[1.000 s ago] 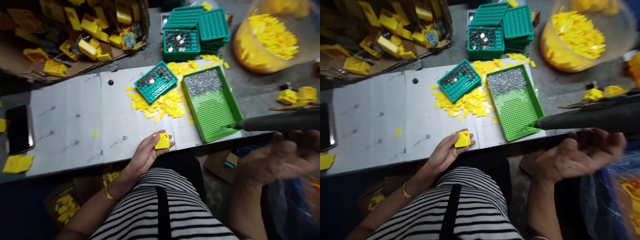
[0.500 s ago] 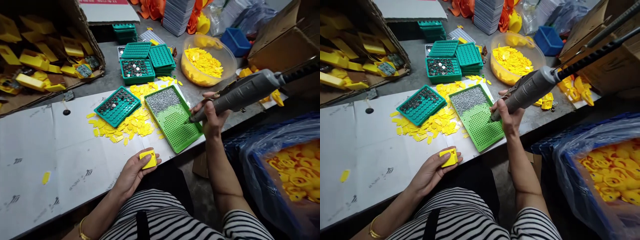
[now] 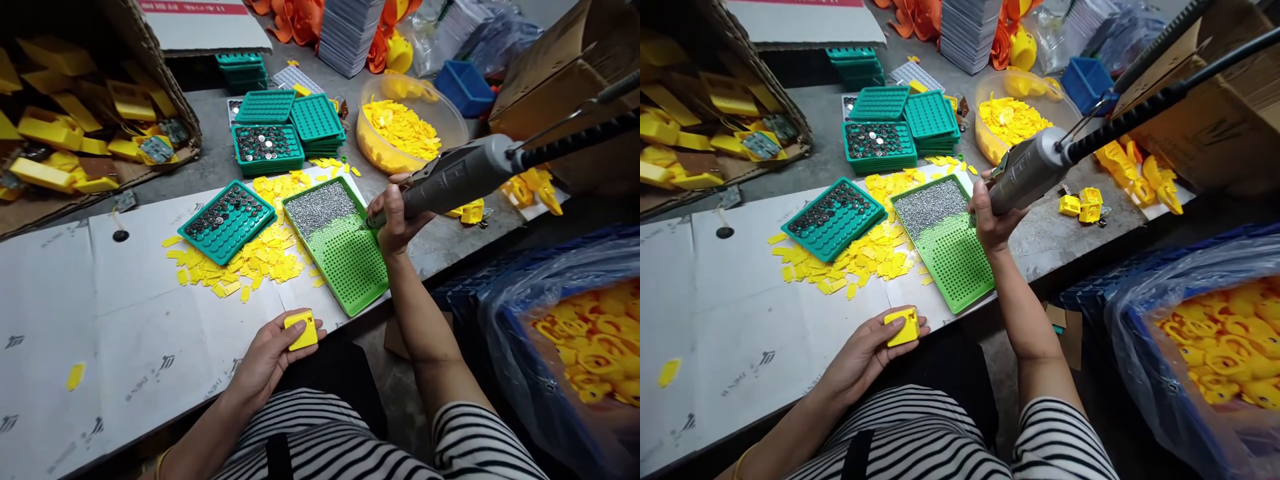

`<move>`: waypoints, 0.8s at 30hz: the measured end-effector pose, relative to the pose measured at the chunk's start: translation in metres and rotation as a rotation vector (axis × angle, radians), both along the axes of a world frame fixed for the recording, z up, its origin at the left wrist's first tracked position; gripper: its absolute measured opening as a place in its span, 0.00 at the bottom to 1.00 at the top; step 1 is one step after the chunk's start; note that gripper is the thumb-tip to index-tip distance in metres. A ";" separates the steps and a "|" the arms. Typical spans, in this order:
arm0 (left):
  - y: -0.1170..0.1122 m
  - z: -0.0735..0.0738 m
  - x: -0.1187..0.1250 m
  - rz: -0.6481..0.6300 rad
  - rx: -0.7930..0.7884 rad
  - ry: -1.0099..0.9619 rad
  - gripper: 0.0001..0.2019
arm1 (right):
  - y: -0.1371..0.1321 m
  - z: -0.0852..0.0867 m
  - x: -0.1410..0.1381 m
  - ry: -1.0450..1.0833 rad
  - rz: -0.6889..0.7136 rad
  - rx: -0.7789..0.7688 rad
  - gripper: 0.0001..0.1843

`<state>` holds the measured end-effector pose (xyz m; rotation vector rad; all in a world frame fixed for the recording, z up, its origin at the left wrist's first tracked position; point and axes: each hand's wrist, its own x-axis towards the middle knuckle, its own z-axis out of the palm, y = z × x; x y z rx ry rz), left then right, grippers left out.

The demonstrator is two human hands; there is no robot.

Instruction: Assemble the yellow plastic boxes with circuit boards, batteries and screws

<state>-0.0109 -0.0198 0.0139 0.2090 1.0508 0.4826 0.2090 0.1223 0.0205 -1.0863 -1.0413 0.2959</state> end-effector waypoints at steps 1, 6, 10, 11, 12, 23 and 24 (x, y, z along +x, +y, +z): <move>0.000 0.000 0.000 0.001 -0.003 0.002 0.14 | 0.000 -0.001 0.000 -0.008 -0.016 -0.026 0.21; 0.001 0.000 0.002 -0.002 -0.007 0.010 0.15 | 0.001 -0.004 0.004 -0.043 -0.046 -0.104 0.23; 0.001 0.000 0.002 0.005 -0.020 0.016 0.15 | 0.002 -0.006 0.006 -0.117 -0.085 -0.173 0.24; 0.001 0.000 0.002 0.007 -0.021 0.016 0.15 | 0.003 -0.007 0.006 -0.138 -0.087 -0.185 0.24; 0.001 0.000 0.002 0.012 -0.021 0.015 0.15 | 0.003 -0.007 0.006 -0.148 -0.077 -0.187 0.24; 0.005 -0.003 0.008 0.099 0.039 0.037 0.13 | -0.030 0.028 -0.016 -0.137 0.002 -0.081 0.22; 0.005 -0.003 0.008 0.106 0.046 0.035 0.13 | -0.040 0.037 -0.024 -0.105 0.064 -0.071 0.20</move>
